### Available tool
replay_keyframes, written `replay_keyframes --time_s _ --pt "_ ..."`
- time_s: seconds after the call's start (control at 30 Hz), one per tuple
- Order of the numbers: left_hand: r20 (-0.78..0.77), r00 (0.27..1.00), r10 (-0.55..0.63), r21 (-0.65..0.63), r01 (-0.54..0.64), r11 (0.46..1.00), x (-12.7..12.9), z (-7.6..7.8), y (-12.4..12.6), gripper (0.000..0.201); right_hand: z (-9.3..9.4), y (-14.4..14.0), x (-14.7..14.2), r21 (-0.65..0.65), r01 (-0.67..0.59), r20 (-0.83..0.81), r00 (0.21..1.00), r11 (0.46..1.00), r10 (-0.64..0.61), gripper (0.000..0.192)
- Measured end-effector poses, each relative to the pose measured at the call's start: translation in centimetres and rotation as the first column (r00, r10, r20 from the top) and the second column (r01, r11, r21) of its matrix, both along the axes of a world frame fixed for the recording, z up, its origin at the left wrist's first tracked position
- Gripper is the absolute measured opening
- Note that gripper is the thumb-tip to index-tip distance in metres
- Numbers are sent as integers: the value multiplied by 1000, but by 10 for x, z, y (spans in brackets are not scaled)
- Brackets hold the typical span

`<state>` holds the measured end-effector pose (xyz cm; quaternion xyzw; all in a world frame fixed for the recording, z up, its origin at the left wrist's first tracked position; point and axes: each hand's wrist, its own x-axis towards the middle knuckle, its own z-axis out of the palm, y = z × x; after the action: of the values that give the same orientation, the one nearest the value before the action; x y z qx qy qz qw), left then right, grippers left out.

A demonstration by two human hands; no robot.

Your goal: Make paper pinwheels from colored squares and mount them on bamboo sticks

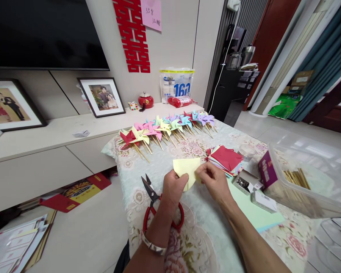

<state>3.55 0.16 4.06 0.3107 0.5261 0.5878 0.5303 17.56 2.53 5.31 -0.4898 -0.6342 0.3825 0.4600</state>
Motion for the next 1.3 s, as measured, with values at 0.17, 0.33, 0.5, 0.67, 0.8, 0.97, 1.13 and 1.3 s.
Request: replay_keyframes --time_s 0.17,0.33,0.5,0.67,0.8,0.97,1.13,1.3 --pt "64 984 -168 -40 170 985 -4 7 -7 27 10 10 21 23 80 -168 983 997 -75 39" --pt "57 932 -357 -59 360 931 -7 9 -10 31 17 14 38 -181 -272 -312 927 945 207 66" --pt "-8 888 -460 -58 459 887 -7 11 -12 28 21 8 44 -330 -427 -205 903 842 378 73" --pt "-116 871 -477 -84 470 879 -6 5 -11 21 13 7 40 -321 -435 -47 894 841 445 78" --pt "-133 882 -453 -75 446 892 -4 0 -9 15 11 8 36 -257 -410 72 895 875 440 75" --pt "-235 869 -435 -71 431 900 -3 -4 -9 14 17 6 34 -213 -379 233 875 901 424 75" --pt "-298 846 -443 -78 441 894 -2 -9 -7 15 15 6 32 -181 -433 230 854 883 466 67" --pt "-116 903 -414 -73 408 910 -3 -1 -10 14 12 9 33 -221 -414 76 895 883 439 59"
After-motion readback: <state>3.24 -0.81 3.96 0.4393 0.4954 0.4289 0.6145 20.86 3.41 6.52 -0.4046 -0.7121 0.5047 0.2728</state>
